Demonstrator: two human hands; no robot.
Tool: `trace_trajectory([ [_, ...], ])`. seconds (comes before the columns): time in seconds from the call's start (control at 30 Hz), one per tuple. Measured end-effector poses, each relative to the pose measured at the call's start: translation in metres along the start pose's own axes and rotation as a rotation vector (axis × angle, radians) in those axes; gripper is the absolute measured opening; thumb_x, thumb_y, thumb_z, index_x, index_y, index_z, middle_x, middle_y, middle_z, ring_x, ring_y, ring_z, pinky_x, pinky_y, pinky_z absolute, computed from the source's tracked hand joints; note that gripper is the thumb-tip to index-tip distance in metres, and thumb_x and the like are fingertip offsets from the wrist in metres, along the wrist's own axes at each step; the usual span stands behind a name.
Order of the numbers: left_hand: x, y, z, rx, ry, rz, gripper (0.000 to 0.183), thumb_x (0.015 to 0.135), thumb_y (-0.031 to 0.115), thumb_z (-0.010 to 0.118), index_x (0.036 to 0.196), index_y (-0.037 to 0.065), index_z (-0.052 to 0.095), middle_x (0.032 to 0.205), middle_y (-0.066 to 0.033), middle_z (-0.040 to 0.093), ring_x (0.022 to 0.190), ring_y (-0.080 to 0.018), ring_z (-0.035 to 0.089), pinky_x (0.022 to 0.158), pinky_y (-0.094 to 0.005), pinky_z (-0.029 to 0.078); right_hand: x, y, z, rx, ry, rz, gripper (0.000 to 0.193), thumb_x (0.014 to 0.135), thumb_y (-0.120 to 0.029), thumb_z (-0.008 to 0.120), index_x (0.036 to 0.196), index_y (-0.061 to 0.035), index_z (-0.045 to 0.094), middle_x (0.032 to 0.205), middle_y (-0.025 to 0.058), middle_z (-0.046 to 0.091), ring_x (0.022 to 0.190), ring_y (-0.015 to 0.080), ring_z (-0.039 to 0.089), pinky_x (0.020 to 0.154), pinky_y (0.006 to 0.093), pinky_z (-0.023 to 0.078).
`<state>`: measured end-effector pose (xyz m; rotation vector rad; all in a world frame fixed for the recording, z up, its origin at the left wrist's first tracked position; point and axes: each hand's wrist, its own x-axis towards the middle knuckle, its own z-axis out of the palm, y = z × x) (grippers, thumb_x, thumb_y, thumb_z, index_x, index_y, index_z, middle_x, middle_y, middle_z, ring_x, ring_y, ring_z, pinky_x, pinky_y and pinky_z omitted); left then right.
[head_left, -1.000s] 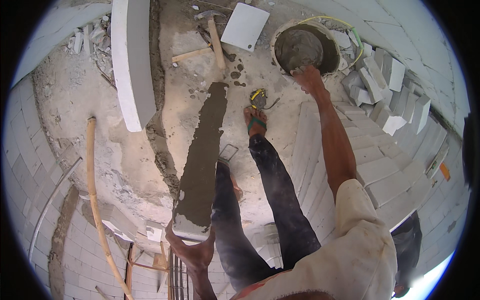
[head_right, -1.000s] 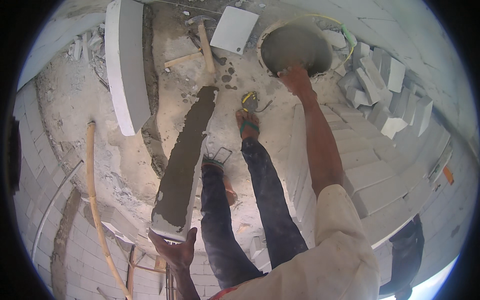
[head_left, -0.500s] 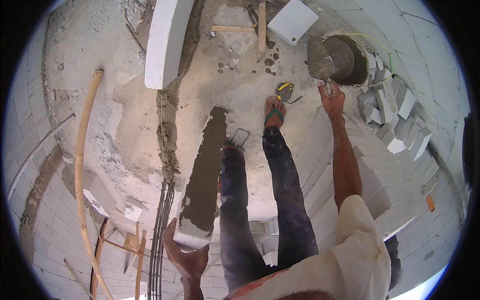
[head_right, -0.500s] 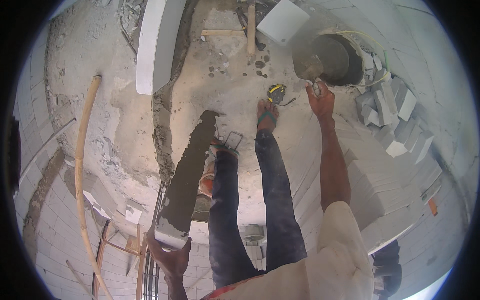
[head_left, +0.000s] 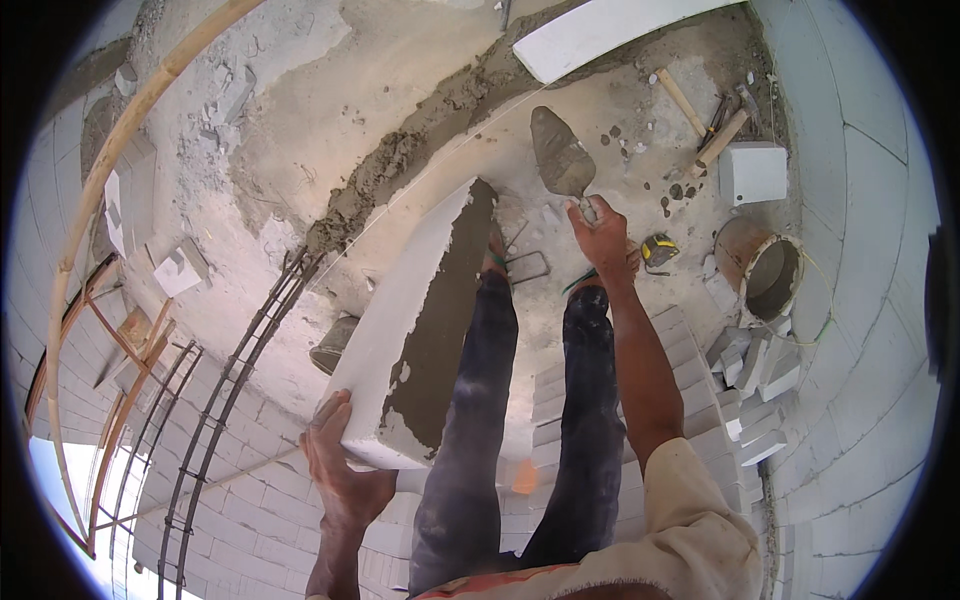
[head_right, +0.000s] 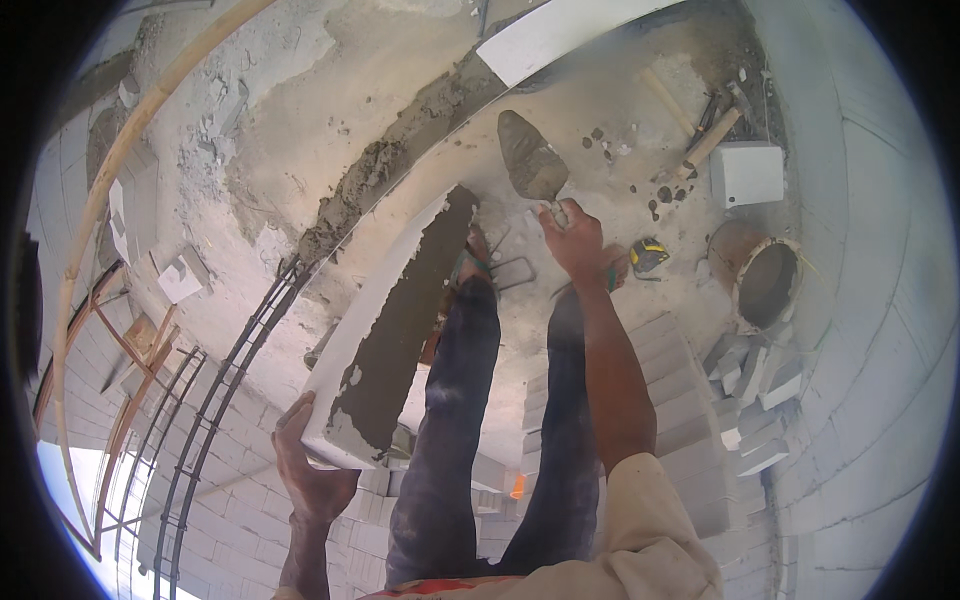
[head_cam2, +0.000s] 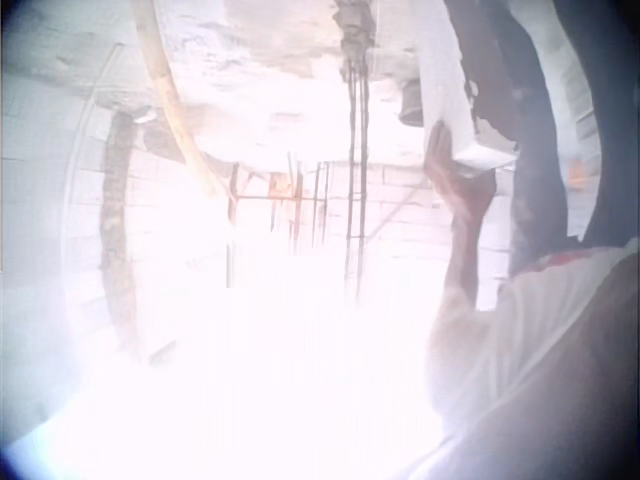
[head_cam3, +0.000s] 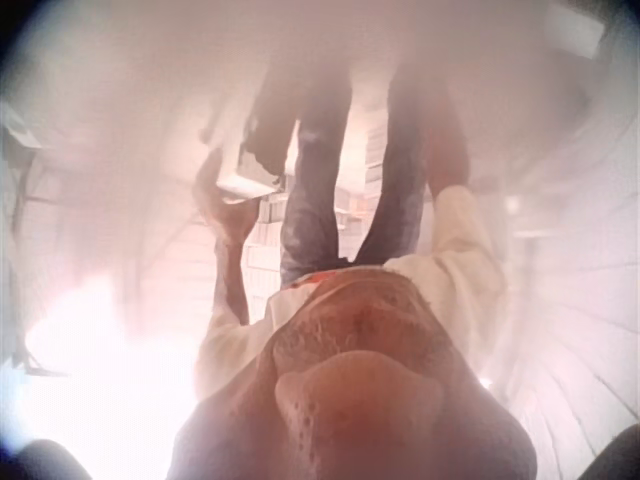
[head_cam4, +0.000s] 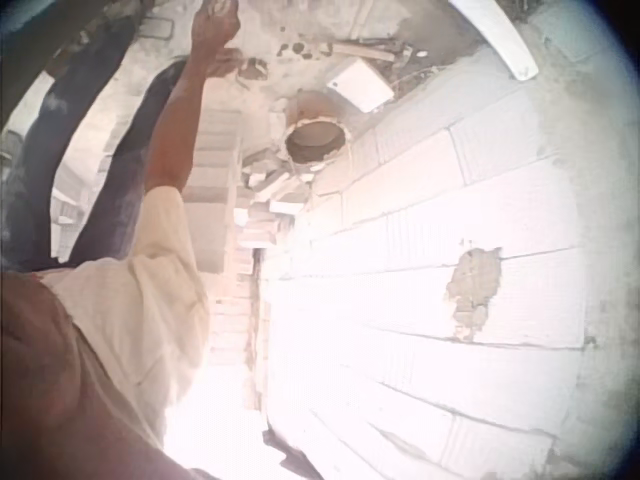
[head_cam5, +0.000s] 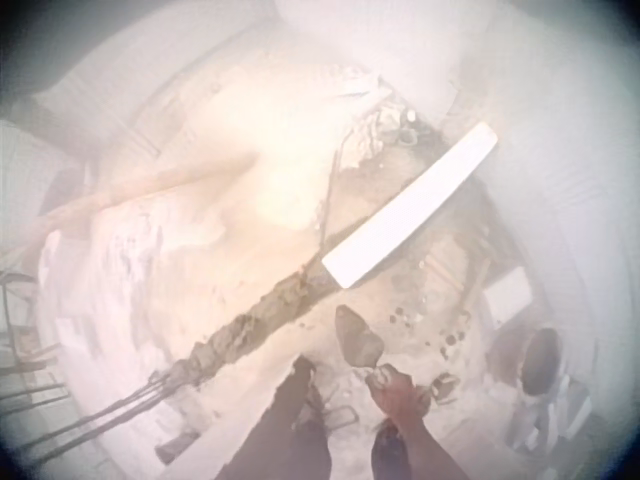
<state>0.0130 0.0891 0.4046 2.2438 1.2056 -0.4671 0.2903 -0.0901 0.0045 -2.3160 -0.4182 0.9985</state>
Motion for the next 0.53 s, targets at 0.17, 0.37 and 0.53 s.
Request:
trace_trajectory([
  [0.17,-0.002,-0.014,-0.003,-0.028,0.026,-0.055,0.079,0.075,0.022,0.093,0.136,0.0,0.048,0.138,-0.0246,0.06,0.124,-0.039,0.059,0.104,-0.0497,0.043,0.056,-0.018,0.037,-0.028,-0.117,-0.115,0.041,0.09,-0.037,0.08,0.097,0.0021,0.07,0.07,0.0203,0.067,0.058,0.0353,0.065,0.06,0.0441,0.053],
  [0.37,-0.007,-0.008,-0.003,-0.005,0.018,-0.057,0.074,0.079,0.031,0.091,0.134,0.003,0.048,0.136,-0.025,0.059,0.121,-0.037,0.057,0.101,-0.0489,0.045,0.106,-0.067,0.019,0.214,-0.356,0.306,0.036,0.093,-0.034,0.079,0.088,-0.0007,0.065,0.061,0.003,0.056,0.047,0.0134,0.054,0.042,0.0335,0.042],
  [0.53,-0.014,-0.012,0.002,-0.05,0.028,-0.091,0.077,0.082,0.033,0.089,0.139,0.005,0.046,0.143,-0.0267,0.053,0.124,-0.0366,0.055,0.103,-0.0506,0.044,0.122,-0.086,-0.006,0.272,-0.442,0.455,0.032,0.093,-0.033,0.079,0.096,-0.0047,0.066,0.066,0.001,0.057,0.046,0.0139,0.051,0.041,0.0323,0.04],
])
